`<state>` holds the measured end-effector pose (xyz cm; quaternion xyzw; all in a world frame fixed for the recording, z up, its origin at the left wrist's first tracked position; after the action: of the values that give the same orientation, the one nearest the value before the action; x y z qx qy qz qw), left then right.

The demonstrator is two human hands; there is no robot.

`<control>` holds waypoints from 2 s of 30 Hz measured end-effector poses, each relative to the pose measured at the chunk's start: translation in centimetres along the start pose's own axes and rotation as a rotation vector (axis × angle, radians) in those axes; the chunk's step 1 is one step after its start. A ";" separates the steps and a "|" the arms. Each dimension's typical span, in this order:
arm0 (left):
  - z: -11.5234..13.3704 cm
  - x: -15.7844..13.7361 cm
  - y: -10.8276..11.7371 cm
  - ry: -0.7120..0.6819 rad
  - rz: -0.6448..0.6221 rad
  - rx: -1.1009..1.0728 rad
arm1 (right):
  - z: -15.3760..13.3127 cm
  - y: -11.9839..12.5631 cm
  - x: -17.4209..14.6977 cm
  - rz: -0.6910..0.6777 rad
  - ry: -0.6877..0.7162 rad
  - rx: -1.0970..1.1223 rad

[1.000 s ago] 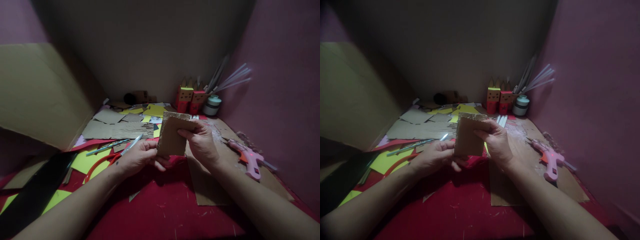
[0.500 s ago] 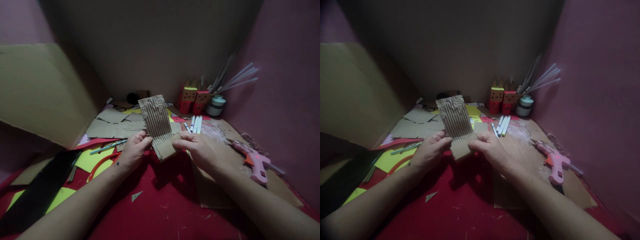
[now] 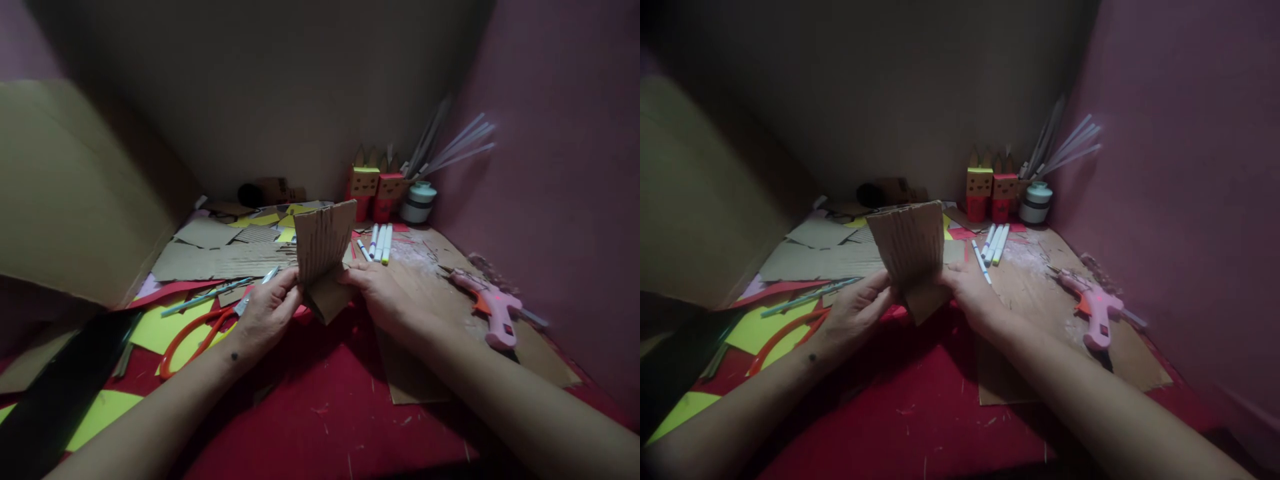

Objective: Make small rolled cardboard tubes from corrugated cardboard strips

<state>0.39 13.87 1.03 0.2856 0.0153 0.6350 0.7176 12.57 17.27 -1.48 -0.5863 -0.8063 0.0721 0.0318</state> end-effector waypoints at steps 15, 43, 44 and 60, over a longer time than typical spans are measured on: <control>1.1 -0.9 -0.2 -0.151 0.026 0.376 | 1.6 1.7 1.0 0.186 -0.021 0.032; 1.6 -0.9 -1.1 -0.238 -0.037 0.429 | 5.1 0.1 1.6 0.203 -0.353 0.650; 1.8 -0.9 -1.2 -0.248 -0.041 0.438 | 5.0 0.1 1.5 0.205 -0.357 0.650; 2.1 -1.5 -1.7 -0.289 -0.053 0.508 | 4.4 -0.4 2.2 0.049 -0.271 0.420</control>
<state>2.44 11.65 1.52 0.5433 0.0788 0.5444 0.6342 10.89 18.86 -5.81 -0.5713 -0.7559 0.3168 0.0430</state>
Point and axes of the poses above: each hand's wrist, its own x-axis towards the middle knuckle, its own y-axis out of the back of the hand, z = x × y, the point moved 10 cm from there along x, towards the middle knuckle
